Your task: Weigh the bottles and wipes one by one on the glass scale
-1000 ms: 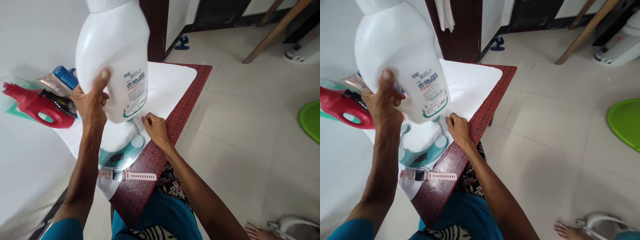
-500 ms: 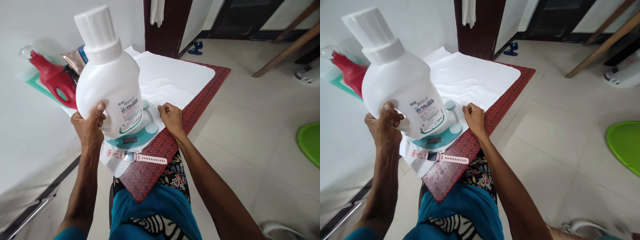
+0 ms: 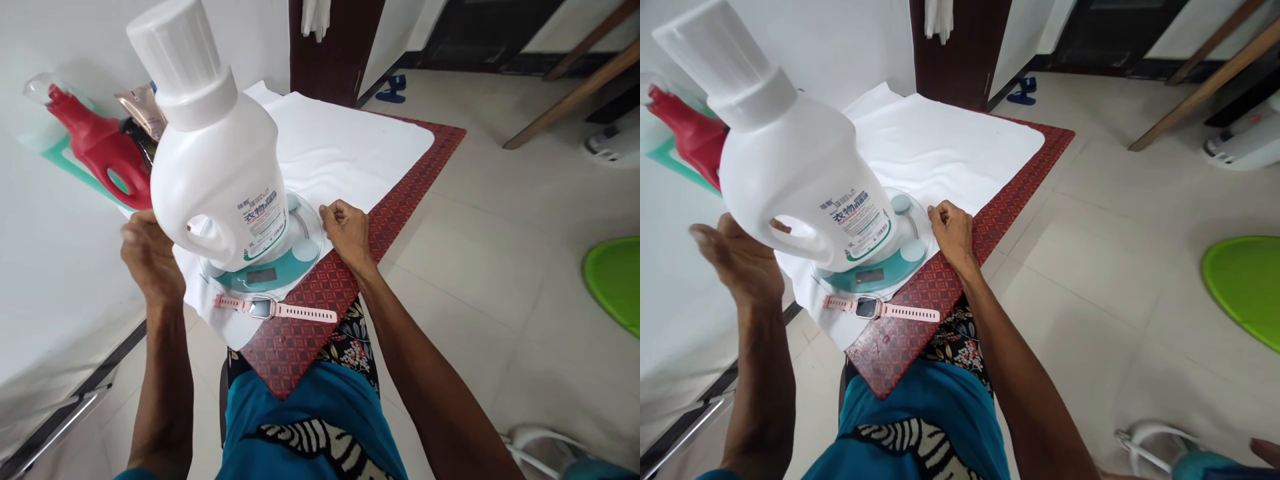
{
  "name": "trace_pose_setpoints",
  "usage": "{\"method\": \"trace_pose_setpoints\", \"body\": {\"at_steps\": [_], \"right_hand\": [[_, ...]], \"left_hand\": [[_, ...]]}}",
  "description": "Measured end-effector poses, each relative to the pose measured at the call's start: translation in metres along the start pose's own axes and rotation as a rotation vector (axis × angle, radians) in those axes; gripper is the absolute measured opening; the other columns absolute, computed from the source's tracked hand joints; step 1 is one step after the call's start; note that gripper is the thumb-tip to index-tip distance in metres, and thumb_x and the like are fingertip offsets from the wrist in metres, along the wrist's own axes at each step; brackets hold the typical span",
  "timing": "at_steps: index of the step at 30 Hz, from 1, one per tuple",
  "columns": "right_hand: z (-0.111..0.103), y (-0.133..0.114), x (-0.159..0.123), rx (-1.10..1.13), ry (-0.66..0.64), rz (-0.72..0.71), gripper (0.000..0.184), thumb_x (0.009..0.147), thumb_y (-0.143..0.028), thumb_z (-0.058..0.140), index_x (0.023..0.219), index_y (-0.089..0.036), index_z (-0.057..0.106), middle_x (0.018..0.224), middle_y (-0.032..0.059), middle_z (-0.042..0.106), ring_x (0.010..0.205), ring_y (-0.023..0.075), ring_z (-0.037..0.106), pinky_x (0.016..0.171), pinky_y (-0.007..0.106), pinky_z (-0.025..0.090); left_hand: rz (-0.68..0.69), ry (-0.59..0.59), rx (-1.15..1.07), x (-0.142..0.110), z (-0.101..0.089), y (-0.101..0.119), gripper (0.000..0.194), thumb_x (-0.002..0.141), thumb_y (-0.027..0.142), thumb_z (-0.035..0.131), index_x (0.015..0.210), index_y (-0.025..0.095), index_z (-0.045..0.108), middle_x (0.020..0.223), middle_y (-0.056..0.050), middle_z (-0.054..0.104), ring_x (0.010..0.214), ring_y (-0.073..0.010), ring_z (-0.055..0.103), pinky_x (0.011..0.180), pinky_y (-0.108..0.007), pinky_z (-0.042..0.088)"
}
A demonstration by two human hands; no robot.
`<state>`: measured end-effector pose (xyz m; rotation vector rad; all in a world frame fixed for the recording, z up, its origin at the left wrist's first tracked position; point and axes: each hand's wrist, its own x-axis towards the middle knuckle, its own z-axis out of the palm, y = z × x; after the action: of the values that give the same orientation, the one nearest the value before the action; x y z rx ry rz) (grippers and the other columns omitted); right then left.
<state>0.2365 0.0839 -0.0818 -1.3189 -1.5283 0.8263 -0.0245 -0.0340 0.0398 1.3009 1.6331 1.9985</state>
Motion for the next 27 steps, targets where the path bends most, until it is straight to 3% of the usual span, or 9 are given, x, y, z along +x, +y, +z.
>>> {"method": "trace_pose_setpoints", "body": {"at_steps": [3, 6, 8, 11, 13, 18, 23, 27], "right_hand": [[0.0, 0.0, 0.0, -0.003, 0.001, -0.006, 0.035, 0.099, -0.041, 0.059, 0.069, -0.026, 0.049, 0.057, -0.0034, 0.051, 0.055, 0.0151, 0.049, 0.062, 0.03, 0.037], [-0.001, -0.001, -0.001, -0.006, 0.0, -0.01, 0.034, 0.098, -0.041, 0.059, 0.069, -0.026, 0.049, 0.058, -0.003, 0.052, 0.056, 0.0153, 0.05, 0.062, 0.03, 0.037], [-0.001, -0.002, 0.0, -0.001, 0.001, -0.012, 0.034, 0.098, -0.041, 0.059, 0.069, -0.026, 0.049, 0.058, -0.0026, 0.053, 0.057, 0.0156, 0.05, 0.062, 0.03, 0.037], [-0.002, -0.003, 0.002, 0.005, -0.007, -0.008, 0.035, 0.098, -0.042, 0.059, 0.068, -0.026, 0.049, 0.058, -0.0025, 0.054, 0.057, 0.0158, 0.051, 0.062, 0.03, 0.037], [-0.002, -0.003, 0.004, 0.002, -0.017, 0.0, 0.036, 0.098, -0.043, 0.059, 0.067, -0.026, 0.049, 0.057, -0.0029, 0.054, 0.056, 0.0156, 0.051, 0.062, 0.03, 0.037], [-0.002, -0.001, 0.008, -0.006, -0.03, 0.01, 0.038, 0.098, -0.046, 0.057, 0.067, -0.026, 0.049, 0.056, -0.0038, 0.054, 0.054, 0.0144, 0.049, 0.062, 0.03, 0.036], [-0.004, -0.002, 0.008, -0.004, -0.037, 0.022, 0.04, 0.099, -0.049, 0.054, 0.067, -0.026, 0.049, 0.055, -0.0045, 0.051, 0.053, 0.0146, 0.047, 0.061, 0.03, 0.034], [-0.005, -0.003, 0.009, -0.002, -0.054, 0.027, 0.041, 0.1, -0.049, 0.052, 0.067, -0.027, 0.046, 0.054, -0.0051, 0.048, 0.052, 0.0148, 0.044, 0.06, 0.03, 0.033]], "left_hand": [[0.058, 0.077, -0.084, 0.0, -0.004, 0.001, 0.056, 0.086, 0.081, 0.064, 0.074, 0.027, 0.068, 0.074, -0.004, 0.064, 0.079, -0.0264, 0.063, 0.069, -0.039, 0.049], [0.083, -0.06, -0.002, -0.005, 0.005, 0.005, 0.048, 0.081, 0.074, 0.076, 0.073, 0.027, 0.073, 0.073, -0.003, 0.066, 0.075, -0.0251, 0.062, 0.069, -0.041, 0.05], [0.045, -0.075, 0.043, -0.009, 0.017, 0.008, 0.043, 0.076, 0.061, 0.085, 0.062, 0.025, 0.066, 0.061, -0.001, 0.057, 0.06, -0.0199, 0.053, 0.058, -0.037, 0.043], [-0.046, 0.05, -0.008, -0.005, 0.04, 0.014, 0.047, 0.068, 0.044, 0.09, 0.053, 0.023, 0.051, 0.051, 0.005, 0.036, 0.047, -0.0118, 0.032, 0.047, -0.032, 0.025], [-0.069, 0.108, -0.039, 0.006, 0.055, 0.016, 0.045, 0.065, 0.043, 0.091, 0.056, 0.023, 0.052, 0.053, 0.007, 0.031, 0.047, -0.01, 0.026, 0.046, -0.031, 0.021], [-0.013, 0.129, -0.051, 0.056, 0.096, 0.005, 0.061, 0.068, 0.068, 0.088, 0.065, 0.024, 0.045, 0.057, 0.007, 0.029, 0.051, -0.0102, 0.024, 0.05, -0.031, 0.022], [0.042, 0.123, 0.072, 0.124, 0.149, -0.036, 0.071, 0.078, 0.085, 0.075, 0.075, 0.023, 0.041, 0.067, 0.004, 0.038, 0.061, -0.0104, 0.044, 0.057, -0.029, 0.029], [-0.004, 0.092, 0.162, 0.166, 0.18, -0.07, 0.084, 0.065, 0.102, 0.066, 0.082, 0.023, 0.045, 0.072, 0.004, 0.043, 0.074, -0.0121, 0.053, 0.06, -0.029, 0.036]]}}
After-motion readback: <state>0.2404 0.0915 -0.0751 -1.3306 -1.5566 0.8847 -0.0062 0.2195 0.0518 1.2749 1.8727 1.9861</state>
